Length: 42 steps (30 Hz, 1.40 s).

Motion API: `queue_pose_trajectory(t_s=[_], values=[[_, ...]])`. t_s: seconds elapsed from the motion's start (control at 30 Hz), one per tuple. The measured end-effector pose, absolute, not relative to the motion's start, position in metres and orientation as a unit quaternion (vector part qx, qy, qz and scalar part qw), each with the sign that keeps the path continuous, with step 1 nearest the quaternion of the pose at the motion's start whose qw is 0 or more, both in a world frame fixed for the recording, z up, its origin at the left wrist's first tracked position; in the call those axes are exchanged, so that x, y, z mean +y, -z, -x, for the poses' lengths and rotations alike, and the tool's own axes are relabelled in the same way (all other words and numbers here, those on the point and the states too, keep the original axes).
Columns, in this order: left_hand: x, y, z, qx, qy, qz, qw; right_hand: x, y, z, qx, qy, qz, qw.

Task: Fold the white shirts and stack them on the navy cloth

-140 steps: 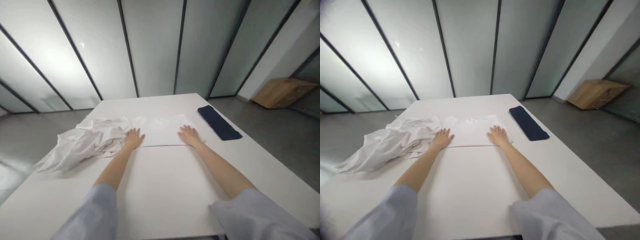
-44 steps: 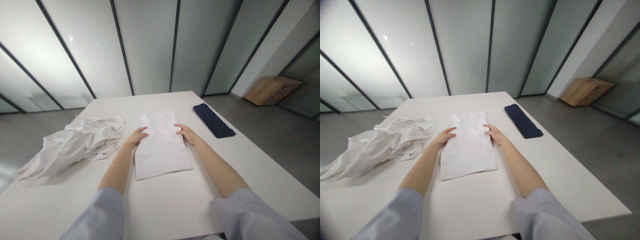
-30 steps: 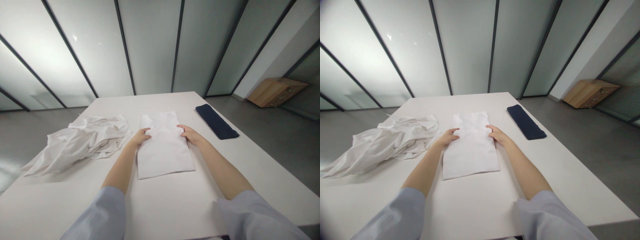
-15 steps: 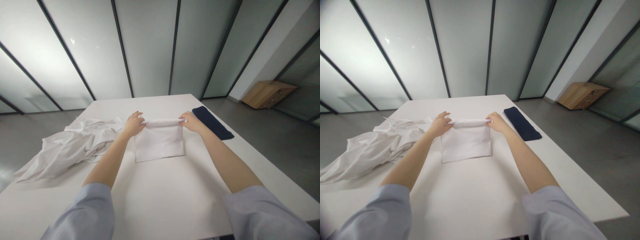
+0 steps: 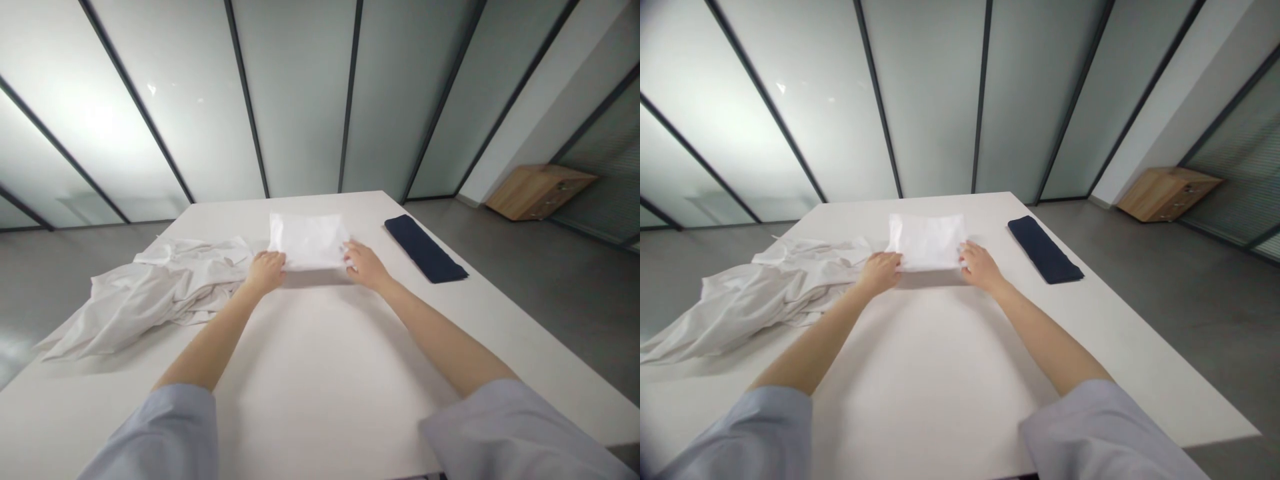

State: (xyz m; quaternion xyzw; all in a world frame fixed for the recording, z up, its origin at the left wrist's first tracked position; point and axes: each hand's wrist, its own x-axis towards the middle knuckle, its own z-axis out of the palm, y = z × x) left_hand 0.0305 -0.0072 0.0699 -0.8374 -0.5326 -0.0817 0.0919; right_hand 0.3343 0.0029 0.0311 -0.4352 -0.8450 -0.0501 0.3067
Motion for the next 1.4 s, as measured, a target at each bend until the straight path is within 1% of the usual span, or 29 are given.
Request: queue_pose_trajectory(t_s=[0.07, 0.13, 0.3, 0.53, 0.73, 0.93, 1.0, 1.07, 1.13, 1.2, 1.3, 1.4], values=[[-0.024, -0.04, -0.028, -0.55, 0.032, 0.834, 0.038, -0.011, -0.001, -0.332, -0.87, -0.017, 0.426, 0.247], [-0.033, -0.022, -0.027, -0.566, 0.043, 0.823, 0.014, -0.018, 0.018, -0.332, -0.869, -0.063, 0.431, 0.235], [-0.034, -0.012, -0.024, -0.549, 0.093, 0.831, 0.004, -0.013, 0.03, -0.338, -0.849, -0.097, 0.439, 0.277], [-0.021, 0.001, -0.005, -0.551, 0.124, 0.823, -0.059, -0.004, 0.039, -0.342, -0.844, -0.106, 0.446, 0.279], [-0.012, 0.0, 0.0, -0.572, 0.175, 0.795, -0.099, -0.003, 0.032, -0.343, -0.824, -0.107, 0.475, 0.289], [-0.01, -0.006, 0.009, -0.576, 0.232, 0.763, -0.179, -0.008, 0.028, -0.346, -0.776, -0.146, 0.505, 0.349], [-0.011, -0.006, 0.014, -0.547, 0.225, 0.786, -0.177, -0.009, 0.028, -0.347, -0.778, -0.168, 0.494, 0.35], [-0.011, -0.004, 0.017, -0.521, 0.207, 0.815, -0.148, -0.01, 0.029, -0.348, -0.795, -0.171, 0.479, 0.332], [-0.01, -0.001, 0.018, -0.517, 0.188, 0.827, -0.113, -0.009, 0.028, -0.349, -0.816, -0.153, 0.463, 0.31], [-0.009, 0.002, 0.017, -0.524, 0.185, 0.826, -0.101, -0.007, 0.027, -0.35, -0.834, -0.132, 0.448, 0.294], [-0.008, 0.004, 0.014, -0.525, 0.221, 0.811, -0.131, -0.005, 0.027, -0.351, -0.844, -0.123, 0.429, 0.298], [-0.009, 0.003, 0.011, -0.524, 0.274, 0.789, -0.165, -0.007, 0.028, -0.351, -0.83, -0.156, 0.418, 0.333]])
